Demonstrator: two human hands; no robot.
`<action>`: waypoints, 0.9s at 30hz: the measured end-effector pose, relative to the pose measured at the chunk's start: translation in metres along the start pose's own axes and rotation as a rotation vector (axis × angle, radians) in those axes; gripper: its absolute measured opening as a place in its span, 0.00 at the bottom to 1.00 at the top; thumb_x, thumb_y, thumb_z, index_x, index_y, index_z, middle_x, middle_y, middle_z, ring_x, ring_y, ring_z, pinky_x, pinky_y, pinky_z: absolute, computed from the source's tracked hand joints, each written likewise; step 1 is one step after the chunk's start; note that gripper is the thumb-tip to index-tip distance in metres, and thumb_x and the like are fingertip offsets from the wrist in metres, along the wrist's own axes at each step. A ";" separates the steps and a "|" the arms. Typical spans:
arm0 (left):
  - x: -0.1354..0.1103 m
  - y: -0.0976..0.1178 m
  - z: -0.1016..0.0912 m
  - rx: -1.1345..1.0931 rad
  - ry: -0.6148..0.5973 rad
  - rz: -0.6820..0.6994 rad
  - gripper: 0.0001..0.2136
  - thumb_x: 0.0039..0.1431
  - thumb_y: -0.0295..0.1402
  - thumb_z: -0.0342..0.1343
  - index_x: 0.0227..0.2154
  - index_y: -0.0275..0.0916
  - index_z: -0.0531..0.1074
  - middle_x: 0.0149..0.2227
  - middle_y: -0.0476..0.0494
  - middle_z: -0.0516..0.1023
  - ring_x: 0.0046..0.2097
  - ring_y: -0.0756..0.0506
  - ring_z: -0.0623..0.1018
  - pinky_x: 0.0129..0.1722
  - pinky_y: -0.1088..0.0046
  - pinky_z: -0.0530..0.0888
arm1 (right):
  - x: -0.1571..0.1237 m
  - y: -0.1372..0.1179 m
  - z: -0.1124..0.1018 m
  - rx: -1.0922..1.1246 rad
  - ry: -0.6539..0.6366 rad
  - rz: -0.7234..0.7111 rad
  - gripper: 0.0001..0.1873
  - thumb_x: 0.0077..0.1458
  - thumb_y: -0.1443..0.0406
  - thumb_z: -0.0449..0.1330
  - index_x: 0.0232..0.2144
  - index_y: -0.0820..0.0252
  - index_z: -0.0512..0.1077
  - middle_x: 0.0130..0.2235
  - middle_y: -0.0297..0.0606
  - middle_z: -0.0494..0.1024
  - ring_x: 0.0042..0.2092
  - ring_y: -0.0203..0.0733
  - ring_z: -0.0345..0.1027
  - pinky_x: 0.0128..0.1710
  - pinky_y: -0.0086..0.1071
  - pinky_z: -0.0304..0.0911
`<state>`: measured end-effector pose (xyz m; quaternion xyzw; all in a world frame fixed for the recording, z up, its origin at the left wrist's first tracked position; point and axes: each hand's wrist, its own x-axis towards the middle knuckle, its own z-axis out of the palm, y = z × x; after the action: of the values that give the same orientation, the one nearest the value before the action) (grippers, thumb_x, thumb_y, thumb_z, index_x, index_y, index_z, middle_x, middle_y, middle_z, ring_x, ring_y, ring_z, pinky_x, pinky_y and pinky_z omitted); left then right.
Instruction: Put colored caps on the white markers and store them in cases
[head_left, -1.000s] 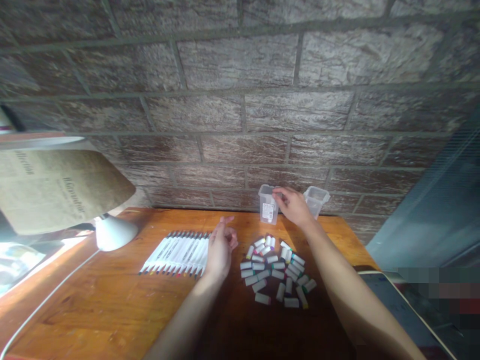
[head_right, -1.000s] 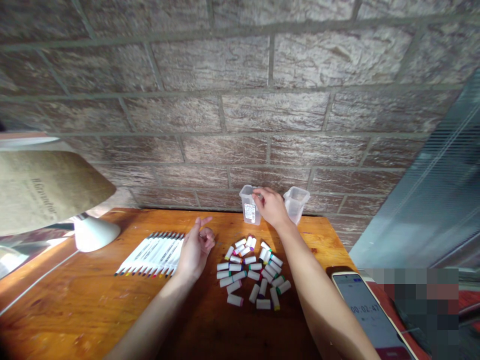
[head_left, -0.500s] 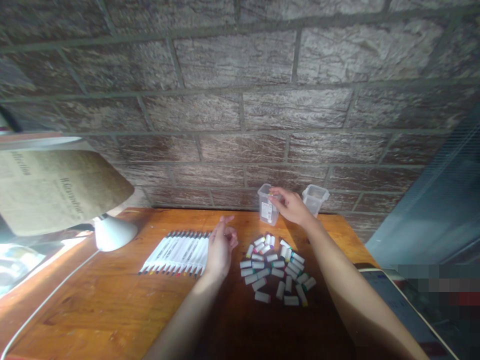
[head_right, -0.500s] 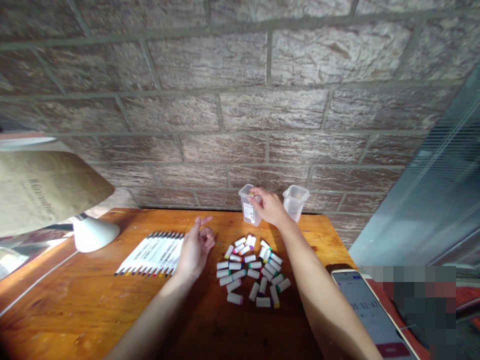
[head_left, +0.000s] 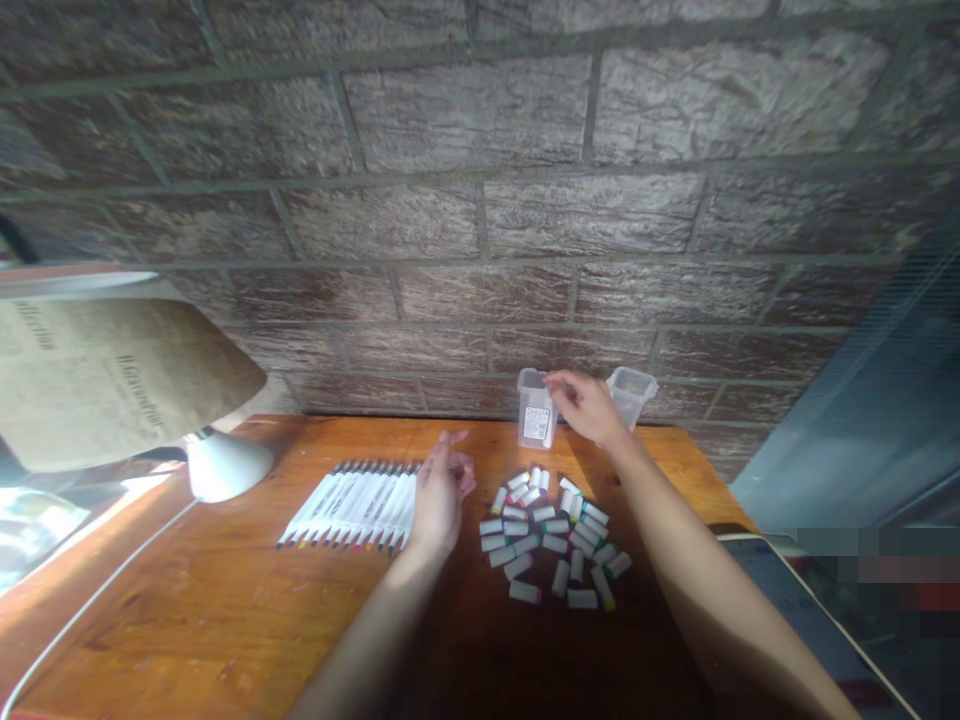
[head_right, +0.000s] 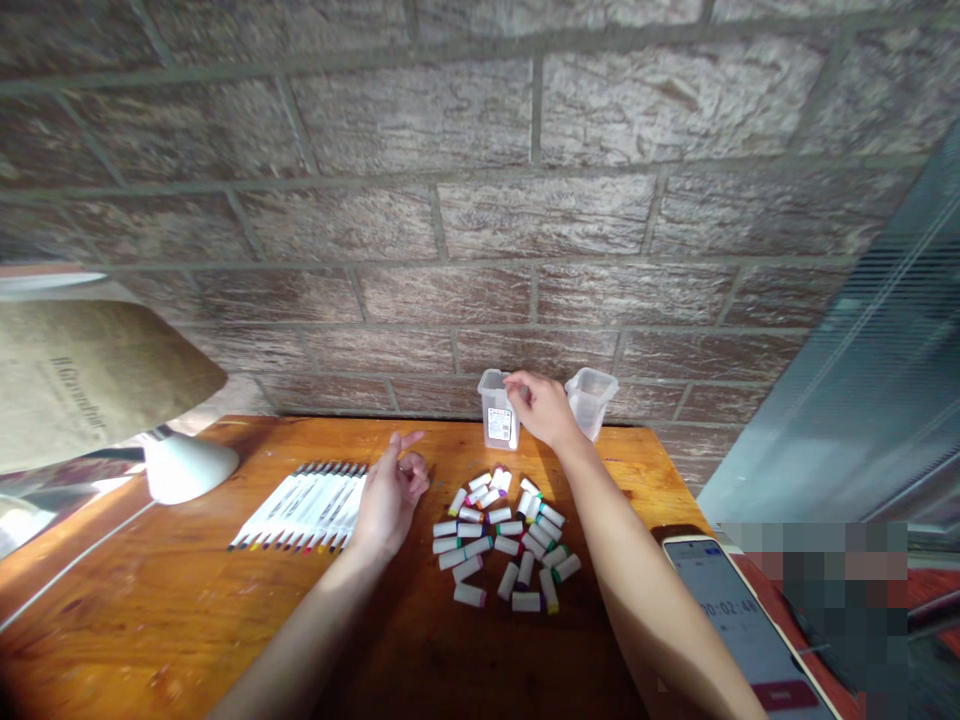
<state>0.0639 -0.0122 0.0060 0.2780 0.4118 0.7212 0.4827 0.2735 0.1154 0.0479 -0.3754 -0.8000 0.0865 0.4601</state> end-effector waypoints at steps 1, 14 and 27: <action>0.000 0.000 0.000 0.001 -0.002 0.001 0.26 0.54 0.52 0.62 0.46 0.35 0.73 0.20 0.56 0.66 0.20 0.55 0.59 0.21 0.79 0.56 | 0.000 -0.001 -0.001 -0.010 -0.008 -0.011 0.11 0.60 0.65 0.55 0.38 0.57 0.77 0.39 0.39 0.83 0.34 0.41 0.74 0.38 0.34 0.66; 0.000 0.001 0.002 0.008 0.004 0.008 0.26 0.53 0.52 0.62 0.44 0.34 0.73 0.19 0.56 0.66 0.20 0.55 0.59 0.21 0.78 0.54 | 0.000 0.005 -0.007 -0.018 -0.134 -0.071 0.10 0.56 0.64 0.62 0.42 0.56 0.72 0.42 0.38 0.81 0.31 0.38 0.72 0.38 0.33 0.66; 0.000 0.001 0.002 0.029 -0.001 0.005 0.27 0.53 0.52 0.62 0.45 0.33 0.73 0.19 0.56 0.66 0.19 0.55 0.58 0.21 0.77 0.54 | 0.001 0.007 -0.006 -0.049 -0.107 -0.057 0.08 0.56 0.70 0.61 0.38 0.56 0.76 0.40 0.38 0.81 0.33 0.41 0.73 0.39 0.34 0.65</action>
<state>0.0651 -0.0118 0.0076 0.2861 0.4213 0.7163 0.4770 0.2815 0.1197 0.0483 -0.3583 -0.8356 0.0738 0.4098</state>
